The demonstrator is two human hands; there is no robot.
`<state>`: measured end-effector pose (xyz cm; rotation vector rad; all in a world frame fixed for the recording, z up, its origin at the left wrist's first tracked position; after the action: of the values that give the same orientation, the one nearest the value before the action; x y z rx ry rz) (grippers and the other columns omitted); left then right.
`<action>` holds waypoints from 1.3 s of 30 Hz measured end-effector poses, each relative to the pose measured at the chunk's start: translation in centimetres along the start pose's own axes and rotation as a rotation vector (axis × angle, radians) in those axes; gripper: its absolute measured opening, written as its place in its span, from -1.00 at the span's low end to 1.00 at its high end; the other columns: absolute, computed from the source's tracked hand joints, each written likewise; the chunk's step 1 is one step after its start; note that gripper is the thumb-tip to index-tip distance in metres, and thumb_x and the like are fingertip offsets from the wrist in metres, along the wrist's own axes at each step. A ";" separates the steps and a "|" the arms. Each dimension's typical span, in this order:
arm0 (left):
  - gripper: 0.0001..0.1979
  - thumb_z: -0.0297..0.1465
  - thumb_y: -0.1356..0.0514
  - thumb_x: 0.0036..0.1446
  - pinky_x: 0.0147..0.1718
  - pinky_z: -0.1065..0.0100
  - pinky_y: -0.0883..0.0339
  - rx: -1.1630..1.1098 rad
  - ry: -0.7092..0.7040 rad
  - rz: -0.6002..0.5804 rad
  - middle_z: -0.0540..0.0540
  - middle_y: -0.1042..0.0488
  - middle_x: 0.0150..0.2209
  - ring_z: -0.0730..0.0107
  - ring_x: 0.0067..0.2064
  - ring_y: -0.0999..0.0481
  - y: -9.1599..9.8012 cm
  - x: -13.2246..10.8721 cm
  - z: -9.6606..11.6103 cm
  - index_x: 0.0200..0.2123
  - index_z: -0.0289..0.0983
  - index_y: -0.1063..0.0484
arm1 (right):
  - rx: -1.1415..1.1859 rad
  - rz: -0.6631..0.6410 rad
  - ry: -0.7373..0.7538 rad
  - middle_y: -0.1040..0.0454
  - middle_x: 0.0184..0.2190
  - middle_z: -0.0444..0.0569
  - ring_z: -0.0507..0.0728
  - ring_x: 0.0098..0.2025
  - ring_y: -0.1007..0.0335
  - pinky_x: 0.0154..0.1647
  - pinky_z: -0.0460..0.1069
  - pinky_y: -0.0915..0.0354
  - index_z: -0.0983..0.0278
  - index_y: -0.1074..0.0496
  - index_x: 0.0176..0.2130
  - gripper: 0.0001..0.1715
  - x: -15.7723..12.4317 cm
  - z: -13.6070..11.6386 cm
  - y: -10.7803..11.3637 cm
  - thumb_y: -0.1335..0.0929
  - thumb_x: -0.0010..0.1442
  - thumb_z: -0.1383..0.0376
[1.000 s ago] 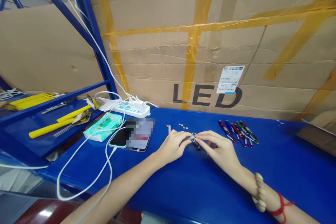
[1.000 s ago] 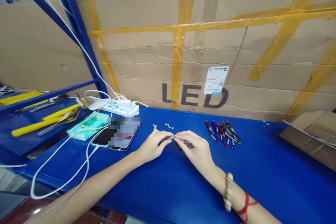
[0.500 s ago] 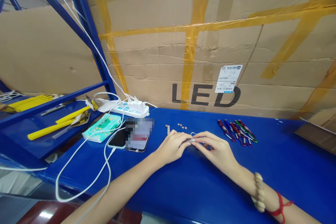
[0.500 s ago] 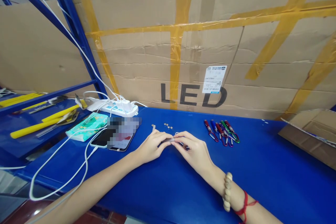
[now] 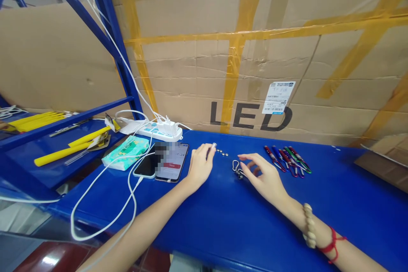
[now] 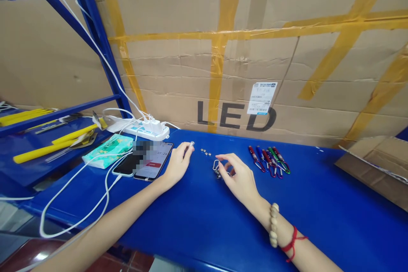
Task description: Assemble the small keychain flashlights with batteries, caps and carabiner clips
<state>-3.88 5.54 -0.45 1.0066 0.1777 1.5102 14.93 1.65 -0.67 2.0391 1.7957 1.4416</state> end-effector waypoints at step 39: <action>-0.89 -0.41 -0.16 0.12 -0.19 0.28 -0.14 0.160 -0.362 -0.390 -0.02 -0.41 -0.34 0.31 -0.25 -0.35 -1.8 -1.5 1.8 -0.41 -0.25 -0.24 | 0.020 -0.080 0.148 -0.47 -0.29 -0.04 0.06 -0.32 -0.43 -0.32 -0.05 -0.37 0.22 -0.43 -0.25 -0.80 -0.3 -0.2 -0.4 -0.23 0.19 0.35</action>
<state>-1.60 3.92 -1.23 1.2729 0.2250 0.9548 14.54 1.45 -1.02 1.8915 1.9298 1.5966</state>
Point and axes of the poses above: each hand's wrist, its own x-axis towards the middle knuckle, its own y-axis out of the back of the hand, z = x × y, the point moved 2 cm from there along x, towards the middle knuckle
